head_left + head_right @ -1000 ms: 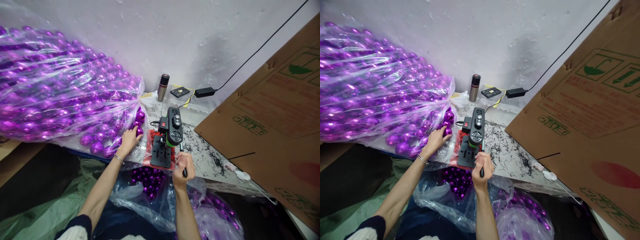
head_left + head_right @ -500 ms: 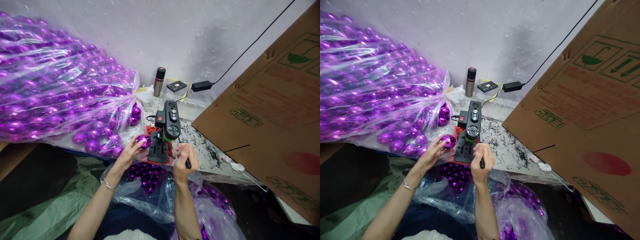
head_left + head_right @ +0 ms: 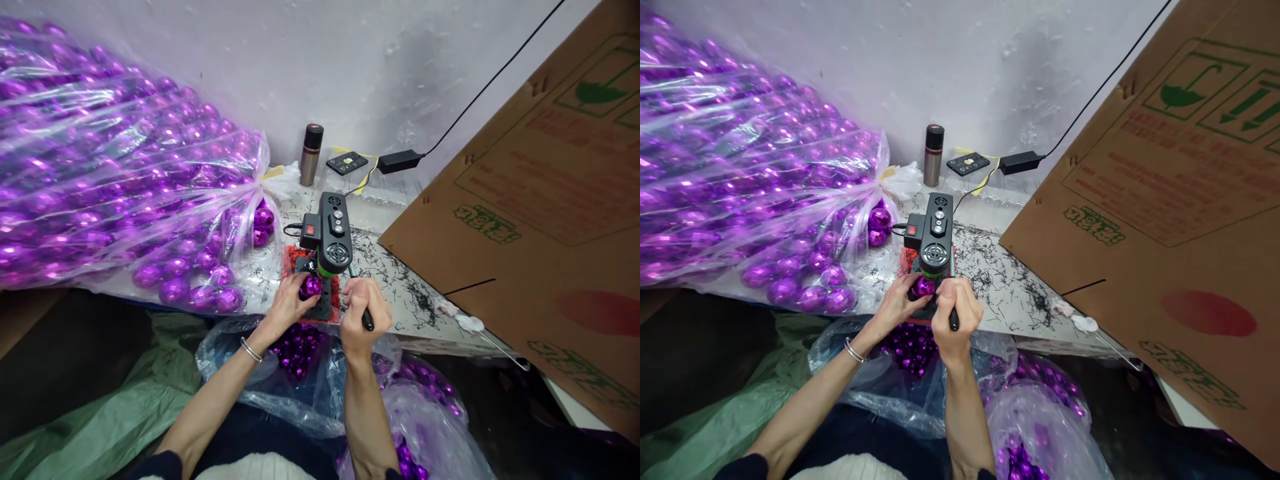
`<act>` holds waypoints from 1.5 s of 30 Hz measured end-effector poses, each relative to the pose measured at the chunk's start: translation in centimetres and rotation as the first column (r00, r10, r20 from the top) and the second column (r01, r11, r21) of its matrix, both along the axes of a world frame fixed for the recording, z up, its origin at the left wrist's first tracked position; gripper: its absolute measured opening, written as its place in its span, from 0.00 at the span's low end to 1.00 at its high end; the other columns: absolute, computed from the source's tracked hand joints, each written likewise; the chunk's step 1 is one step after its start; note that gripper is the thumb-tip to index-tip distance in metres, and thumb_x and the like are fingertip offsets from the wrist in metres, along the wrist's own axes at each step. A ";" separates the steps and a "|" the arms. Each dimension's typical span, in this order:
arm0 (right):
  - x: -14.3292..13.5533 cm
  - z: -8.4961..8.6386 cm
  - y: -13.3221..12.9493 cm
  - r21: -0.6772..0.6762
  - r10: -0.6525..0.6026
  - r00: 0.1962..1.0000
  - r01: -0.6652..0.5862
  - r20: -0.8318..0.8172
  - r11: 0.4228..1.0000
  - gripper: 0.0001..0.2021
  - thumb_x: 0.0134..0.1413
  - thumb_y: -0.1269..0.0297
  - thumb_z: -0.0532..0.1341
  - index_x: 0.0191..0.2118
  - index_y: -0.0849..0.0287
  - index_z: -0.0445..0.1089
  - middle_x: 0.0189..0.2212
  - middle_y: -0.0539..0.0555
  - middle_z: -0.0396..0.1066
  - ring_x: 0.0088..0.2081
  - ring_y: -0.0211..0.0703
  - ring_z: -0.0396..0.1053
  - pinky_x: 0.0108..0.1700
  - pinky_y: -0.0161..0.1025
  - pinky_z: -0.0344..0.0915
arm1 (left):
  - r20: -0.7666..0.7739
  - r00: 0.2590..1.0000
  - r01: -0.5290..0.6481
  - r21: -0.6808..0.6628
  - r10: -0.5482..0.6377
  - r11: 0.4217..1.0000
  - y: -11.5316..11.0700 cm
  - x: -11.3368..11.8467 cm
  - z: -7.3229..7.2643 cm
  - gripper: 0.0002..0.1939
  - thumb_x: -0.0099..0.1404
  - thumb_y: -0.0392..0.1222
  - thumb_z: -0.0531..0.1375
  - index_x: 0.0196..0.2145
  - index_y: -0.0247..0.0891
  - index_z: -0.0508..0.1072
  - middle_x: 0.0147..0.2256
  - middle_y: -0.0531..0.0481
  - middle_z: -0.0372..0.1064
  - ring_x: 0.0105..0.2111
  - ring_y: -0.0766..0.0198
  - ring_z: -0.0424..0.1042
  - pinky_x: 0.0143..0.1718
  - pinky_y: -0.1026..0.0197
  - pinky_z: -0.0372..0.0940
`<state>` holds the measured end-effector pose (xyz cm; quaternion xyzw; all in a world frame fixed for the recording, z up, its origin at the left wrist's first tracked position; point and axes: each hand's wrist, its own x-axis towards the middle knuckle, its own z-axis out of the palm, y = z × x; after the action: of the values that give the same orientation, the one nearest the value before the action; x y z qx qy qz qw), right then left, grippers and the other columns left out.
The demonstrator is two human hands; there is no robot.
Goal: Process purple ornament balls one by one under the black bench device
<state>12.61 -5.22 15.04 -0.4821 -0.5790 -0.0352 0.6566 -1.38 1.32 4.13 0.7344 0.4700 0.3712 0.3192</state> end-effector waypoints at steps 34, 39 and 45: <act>-0.8 -7.7 1.1 0.206 -0.088 0.996 0.086 -0.002 0.975 0.19 0.78 0.63 0.50 0.29 0.53 0.63 0.27 0.46 0.68 0.26 0.37 0.68 0.42 0.43 0.73 | 0.078 0.995 -0.065 0.086 0.059 0.994 -0.9 1.4 -3.5 0.30 0.68 0.54 0.73 0.62 0.41 0.75 0.55 0.39 0.81 0.56 0.45 0.81 0.59 0.43 0.73; -1.1 -7.7 1.5 0.219 -0.079 0.996 0.088 -0.050 0.972 0.19 0.78 0.62 0.49 0.30 0.53 0.62 0.26 0.45 0.66 0.25 0.36 0.67 0.35 0.40 0.69 | 0.079 0.996 -0.053 0.087 0.046 0.995 -0.7 1.4 -3.5 0.30 0.67 0.52 0.73 0.63 0.41 0.75 0.56 0.37 0.81 0.56 0.44 0.81 0.60 0.41 0.73; -0.9 -9.0 1.5 0.226 -0.069 0.998 0.067 0.001 0.972 0.19 0.77 0.63 0.51 0.29 0.53 0.63 0.26 0.46 0.67 0.26 0.38 0.69 0.40 0.44 0.73 | 0.095 0.995 -0.043 0.068 0.036 0.997 -0.4 1.4 -3.6 0.31 0.65 0.52 0.75 0.62 0.41 0.76 0.56 0.37 0.81 0.57 0.43 0.80 0.61 0.40 0.73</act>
<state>11.75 -3.70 6.02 -0.4236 -0.5574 -0.1257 0.7029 0.05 0.90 0.53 0.7174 0.4556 0.4280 0.3076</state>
